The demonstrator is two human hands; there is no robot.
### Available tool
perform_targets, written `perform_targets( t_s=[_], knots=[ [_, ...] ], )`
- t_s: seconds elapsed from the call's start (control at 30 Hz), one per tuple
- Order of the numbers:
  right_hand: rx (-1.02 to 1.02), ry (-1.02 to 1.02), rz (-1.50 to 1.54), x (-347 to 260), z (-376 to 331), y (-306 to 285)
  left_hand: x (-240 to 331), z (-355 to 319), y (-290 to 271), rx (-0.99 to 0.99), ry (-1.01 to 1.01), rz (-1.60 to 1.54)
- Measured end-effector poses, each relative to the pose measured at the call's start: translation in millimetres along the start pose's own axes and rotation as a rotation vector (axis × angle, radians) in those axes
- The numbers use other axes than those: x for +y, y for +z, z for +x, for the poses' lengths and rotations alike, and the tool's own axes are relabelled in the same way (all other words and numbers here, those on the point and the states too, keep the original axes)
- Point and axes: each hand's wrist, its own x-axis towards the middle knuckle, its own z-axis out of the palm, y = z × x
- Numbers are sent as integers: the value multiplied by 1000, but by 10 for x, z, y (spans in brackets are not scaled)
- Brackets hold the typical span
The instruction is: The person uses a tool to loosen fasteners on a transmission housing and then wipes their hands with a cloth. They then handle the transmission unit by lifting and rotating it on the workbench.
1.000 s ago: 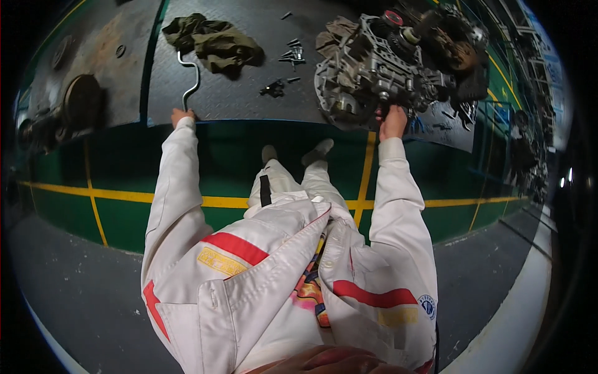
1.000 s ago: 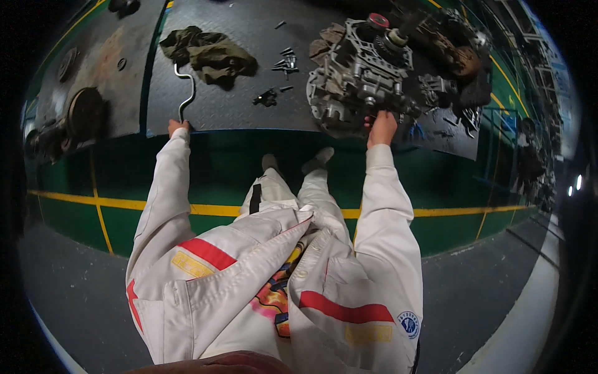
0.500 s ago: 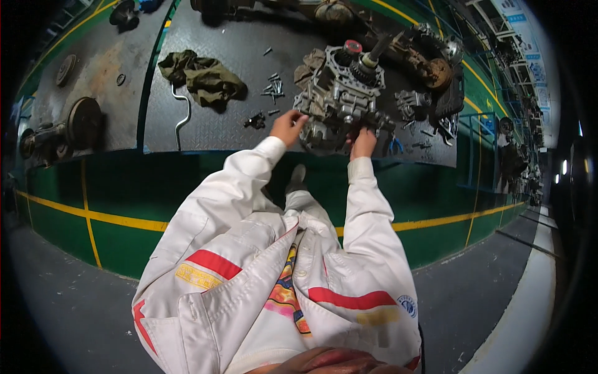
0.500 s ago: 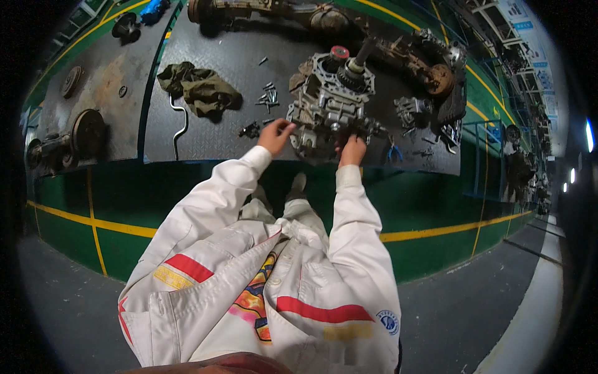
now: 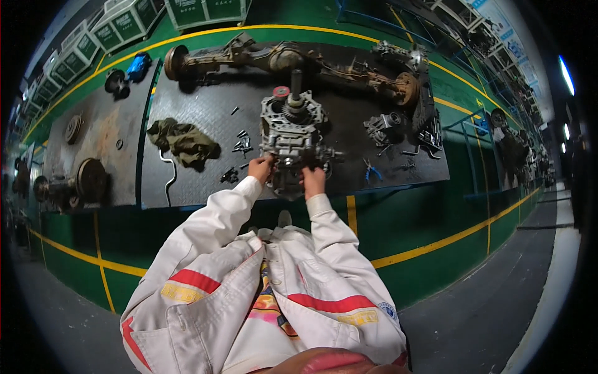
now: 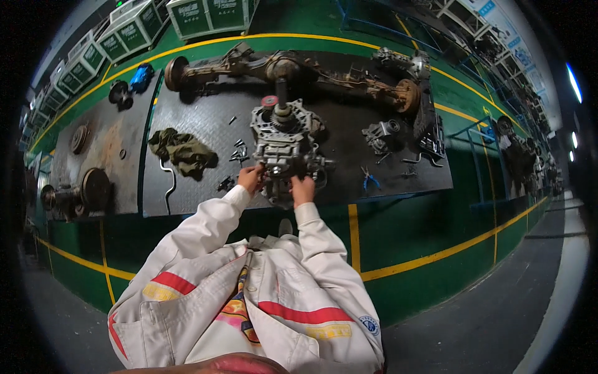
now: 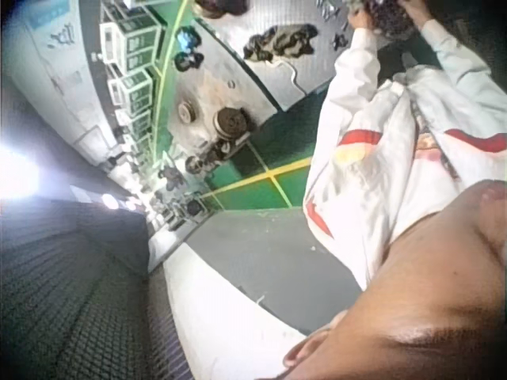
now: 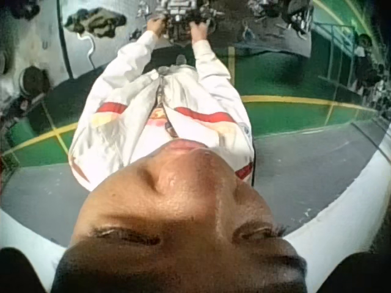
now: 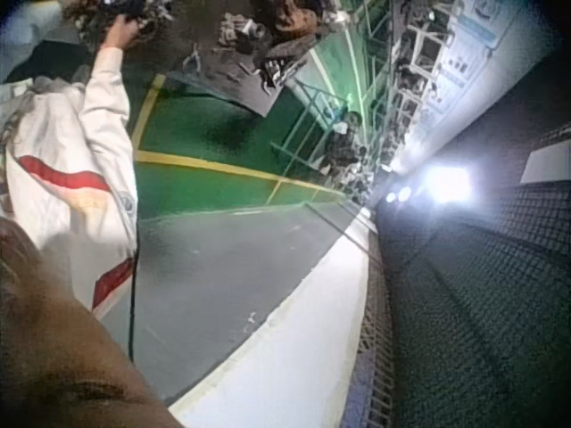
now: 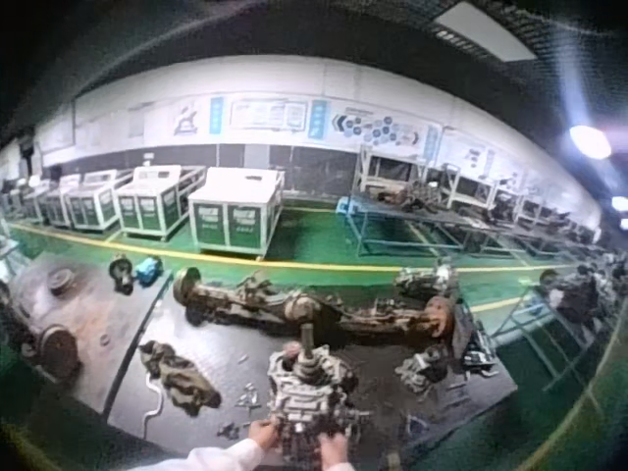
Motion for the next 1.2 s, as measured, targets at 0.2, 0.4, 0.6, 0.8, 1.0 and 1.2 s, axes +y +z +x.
perform_targets(
  t_s=[0.2, 0.4, 0.6, 0.8, 1.0, 1.2],
  knots=[
    [-233, 248, 543, -20, -69, 93, -234, 276, -313, 39, -182, -458],
    [-87, 205, 220, -17, 42, -32, -8, -39, 175, 90, -290, -349],
    [-71, -44, -253, -120, -105, 15, 31, 218, -1141, 225, 83, -9],
    [-448, 103, -441, 281, -281, 203, -801, 504, -3698, 665, -233, 828],
    [-239, 176, -468, 420, -781, 535, -477, 506, -4726, 841, -173, 1267],
    [-835, 64, -805, 523, -1383, 1193, -490, 947, -5195, 687, -153, 1401]
  ],
)
